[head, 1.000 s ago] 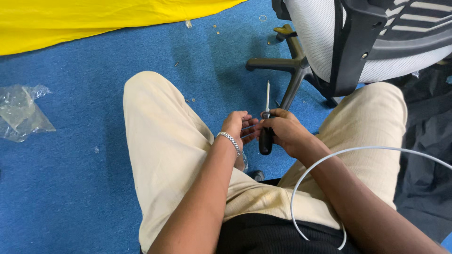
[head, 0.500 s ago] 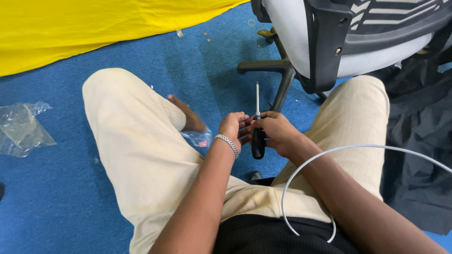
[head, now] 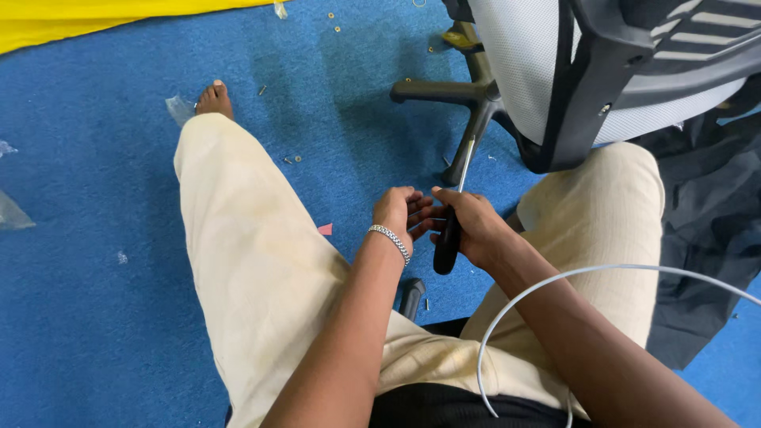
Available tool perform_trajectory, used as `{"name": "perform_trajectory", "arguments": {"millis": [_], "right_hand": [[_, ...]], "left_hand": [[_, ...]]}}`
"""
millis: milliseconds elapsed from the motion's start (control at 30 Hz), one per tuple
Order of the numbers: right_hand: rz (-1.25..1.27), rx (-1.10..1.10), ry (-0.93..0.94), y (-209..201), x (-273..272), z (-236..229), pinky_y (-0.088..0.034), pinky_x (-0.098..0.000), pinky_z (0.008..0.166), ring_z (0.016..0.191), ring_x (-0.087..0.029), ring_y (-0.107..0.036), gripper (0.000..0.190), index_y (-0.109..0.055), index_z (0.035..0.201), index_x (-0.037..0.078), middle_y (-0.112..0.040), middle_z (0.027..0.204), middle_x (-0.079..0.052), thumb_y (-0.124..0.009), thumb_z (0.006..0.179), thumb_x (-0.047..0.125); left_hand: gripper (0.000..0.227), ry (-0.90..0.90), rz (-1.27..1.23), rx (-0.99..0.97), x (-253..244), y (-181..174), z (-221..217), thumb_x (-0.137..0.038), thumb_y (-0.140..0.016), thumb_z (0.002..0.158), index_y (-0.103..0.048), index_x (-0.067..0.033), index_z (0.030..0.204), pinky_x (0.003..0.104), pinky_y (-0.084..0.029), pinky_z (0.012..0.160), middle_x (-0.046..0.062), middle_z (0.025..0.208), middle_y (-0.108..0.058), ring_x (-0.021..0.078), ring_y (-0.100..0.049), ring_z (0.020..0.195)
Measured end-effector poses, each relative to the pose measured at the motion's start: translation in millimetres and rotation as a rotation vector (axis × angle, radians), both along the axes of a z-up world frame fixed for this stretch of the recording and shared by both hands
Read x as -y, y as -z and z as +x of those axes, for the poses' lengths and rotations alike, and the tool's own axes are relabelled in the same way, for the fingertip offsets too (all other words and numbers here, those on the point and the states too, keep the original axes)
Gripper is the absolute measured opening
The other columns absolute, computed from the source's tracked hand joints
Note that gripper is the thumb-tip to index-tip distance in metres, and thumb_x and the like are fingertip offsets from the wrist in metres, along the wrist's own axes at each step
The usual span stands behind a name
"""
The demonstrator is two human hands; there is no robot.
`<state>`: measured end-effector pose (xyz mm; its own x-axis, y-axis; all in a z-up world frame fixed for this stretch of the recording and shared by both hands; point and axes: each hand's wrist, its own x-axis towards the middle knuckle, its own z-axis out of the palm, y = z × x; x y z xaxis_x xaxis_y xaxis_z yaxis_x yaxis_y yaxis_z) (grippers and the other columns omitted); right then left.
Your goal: The person assembles an office chair by attaching the armrests to the seat using a screwdriver. They tighten screws on both sides of the chair while sitting on the floor.
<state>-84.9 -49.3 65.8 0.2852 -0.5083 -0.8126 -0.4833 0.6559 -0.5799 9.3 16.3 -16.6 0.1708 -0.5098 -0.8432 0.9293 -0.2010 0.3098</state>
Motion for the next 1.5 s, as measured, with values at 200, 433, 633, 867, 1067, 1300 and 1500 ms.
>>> {"name": "perform_trajectory", "arguments": {"millis": [200,433,633,867,1067,1300,1500], "right_hand": [[-0.035,-0.141,0.030,8,11,19,-0.047,-0.0386,0.064,0.076,-0.020,-0.068,0.030,-0.050,0.083,0.014,-0.063,0.085,-0.008,-0.061,0.099,0.036],[0.018,-0.114,0.033,26,23,51,-0.047,-0.0328,0.064,0.076,-0.018,-0.065,0.028,-0.057,0.092,0.011,-0.072,0.091,-0.008,-0.050,0.103,0.034],[0.043,-0.070,-0.036,22,17,83,-0.044,-0.0300,0.062,0.084,-0.014,-0.067,0.036,-0.067,0.120,0.008,-0.078,0.100,-0.004,-0.041,0.103,0.024],[0.023,-0.039,0.035,24,-2,108,-0.044,-0.0313,0.060,0.085,-0.016,-0.069,0.036,-0.069,0.119,0.006,-0.076,0.105,-0.006,-0.041,0.099,0.017],[0.012,-0.068,0.116,26,-13,137,-0.047,-0.0318,0.063,0.088,-0.016,-0.070,0.034,-0.065,0.123,0.007,-0.075,0.109,-0.007,-0.043,0.099,0.017],[-0.003,-0.047,0.152,29,-20,181,-0.046,-0.0323,0.064,0.090,-0.017,-0.071,0.034,-0.064,0.124,0.008,-0.075,0.112,-0.008,-0.043,0.099,0.019],[-0.016,-0.024,0.169,33,-23,222,-0.047,-0.0329,0.064,0.090,-0.018,-0.070,0.035,-0.064,0.125,0.009,-0.075,0.114,-0.008,-0.043,0.098,0.017]], "left_hand": [[0.025,0.011,0.073,-0.056,13,11,17,-0.022,-0.051,0.096,-0.065,-0.0039,0.104,0.033,-0.053,0.061,0.009,0.090,-0.072,0.0186,-0.068,0.075],[0.025,-0.038,0.092,-0.110,25,44,44,-0.023,-0.053,0.093,-0.066,-0.0042,0.104,0.034,-0.052,0.066,0.009,0.088,-0.072,0.0180,-0.066,0.074],[0.026,0.030,0.131,-0.084,21,58,74,-0.020,-0.056,0.091,-0.070,-0.0006,0.104,0.032,-0.047,0.063,0.011,0.084,-0.070,0.0174,-0.057,0.065],[0.043,0.083,0.110,-0.069,4,41,117,-0.004,-0.043,0.083,-0.066,0.0014,0.119,0.036,-0.054,0.076,0.015,0.098,-0.071,0.0207,-0.067,0.081],[0.044,0.101,0.101,-0.074,-8,51,160,-0.004,-0.041,0.083,-0.062,0.0040,0.121,0.043,-0.055,0.088,0.017,0.107,-0.070,0.0271,-0.070,0.097],[0.039,0.118,0.083,-0.079,-11,59,212,-0.008,-0.043,0.086,-0.062,0.0029,0.119,0.045,-0.055,0.091,0.016,0.103,-0.070,0.0284,-0.069,0.095],[0.033,0.139,0.102,-0.077,-12,69,255,-0.009,-0.044,0.088,-0.064,-0.0007,0.113,0.042,-0.056,0.087,0.011,0.096,-0.070,0.0238,-0.068,0.089]]}}
